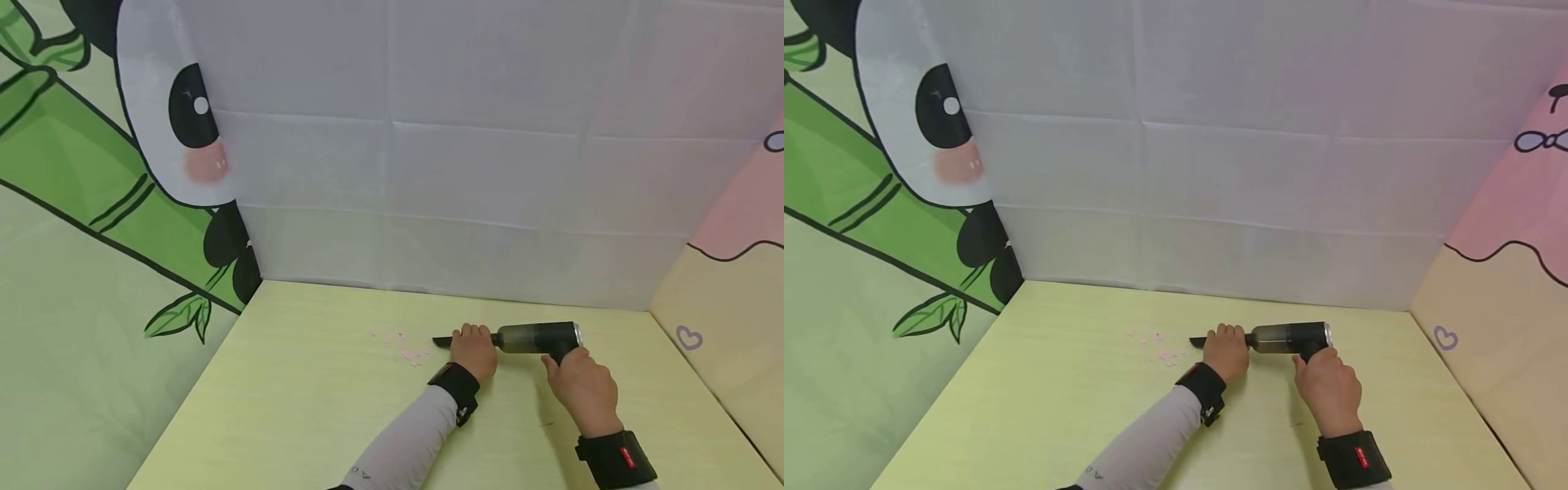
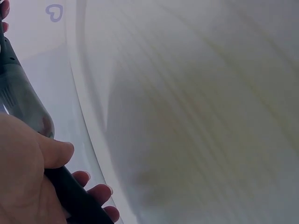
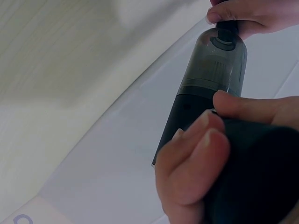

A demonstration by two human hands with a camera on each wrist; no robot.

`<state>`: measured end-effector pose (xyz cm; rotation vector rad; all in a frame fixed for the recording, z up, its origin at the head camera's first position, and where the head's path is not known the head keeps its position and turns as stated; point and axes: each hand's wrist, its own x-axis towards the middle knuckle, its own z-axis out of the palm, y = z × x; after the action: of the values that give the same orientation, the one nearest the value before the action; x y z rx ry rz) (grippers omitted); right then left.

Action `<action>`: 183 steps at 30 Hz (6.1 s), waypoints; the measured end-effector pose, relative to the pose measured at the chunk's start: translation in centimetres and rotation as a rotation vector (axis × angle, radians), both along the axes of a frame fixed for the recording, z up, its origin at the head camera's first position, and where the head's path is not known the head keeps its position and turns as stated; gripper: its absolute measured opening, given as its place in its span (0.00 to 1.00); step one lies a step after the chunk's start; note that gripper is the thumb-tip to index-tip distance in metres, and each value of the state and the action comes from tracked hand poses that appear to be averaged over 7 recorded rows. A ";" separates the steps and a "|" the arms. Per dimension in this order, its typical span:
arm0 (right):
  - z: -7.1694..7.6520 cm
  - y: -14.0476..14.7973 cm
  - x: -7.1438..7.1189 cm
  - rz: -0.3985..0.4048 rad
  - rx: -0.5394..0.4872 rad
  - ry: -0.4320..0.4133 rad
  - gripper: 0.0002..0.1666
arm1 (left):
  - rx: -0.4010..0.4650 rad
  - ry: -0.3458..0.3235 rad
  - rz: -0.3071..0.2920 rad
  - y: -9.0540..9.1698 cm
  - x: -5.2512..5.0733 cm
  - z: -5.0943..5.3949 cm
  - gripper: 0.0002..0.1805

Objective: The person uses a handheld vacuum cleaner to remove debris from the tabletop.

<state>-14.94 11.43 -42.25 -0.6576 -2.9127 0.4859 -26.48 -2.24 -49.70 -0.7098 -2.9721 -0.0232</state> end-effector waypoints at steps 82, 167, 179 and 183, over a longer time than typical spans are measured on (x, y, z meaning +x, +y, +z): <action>1.7 -5.4 5.7 -0.012 0.065 0.055 0.30 | 0.067 0.032 -0.099 -5.3 5.0 0.9 0.14; 0.8 -4.3 2.8 -0.044 0.073 0.069 0.31 | 0.074 -0.008 -0.092 -3.8 1.9 1.2 0.14; 1.1 -4.9 3.9 -0.017 0.072 0.058 0.31 | 0.118 0.053 -0.105 -5.1 3.4 0.8 0.14; 0.8 -5.0 4.0 0.004 0.073 0.078 0.31 | 0.107 0.057 -0.095 -5.6 3.5 0.7 0.14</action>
<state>-10.95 6.43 -41.46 -0.6088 -2.8438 0.3941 -22.96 -7.84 -49.02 -0.8219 -2.8558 -0.1643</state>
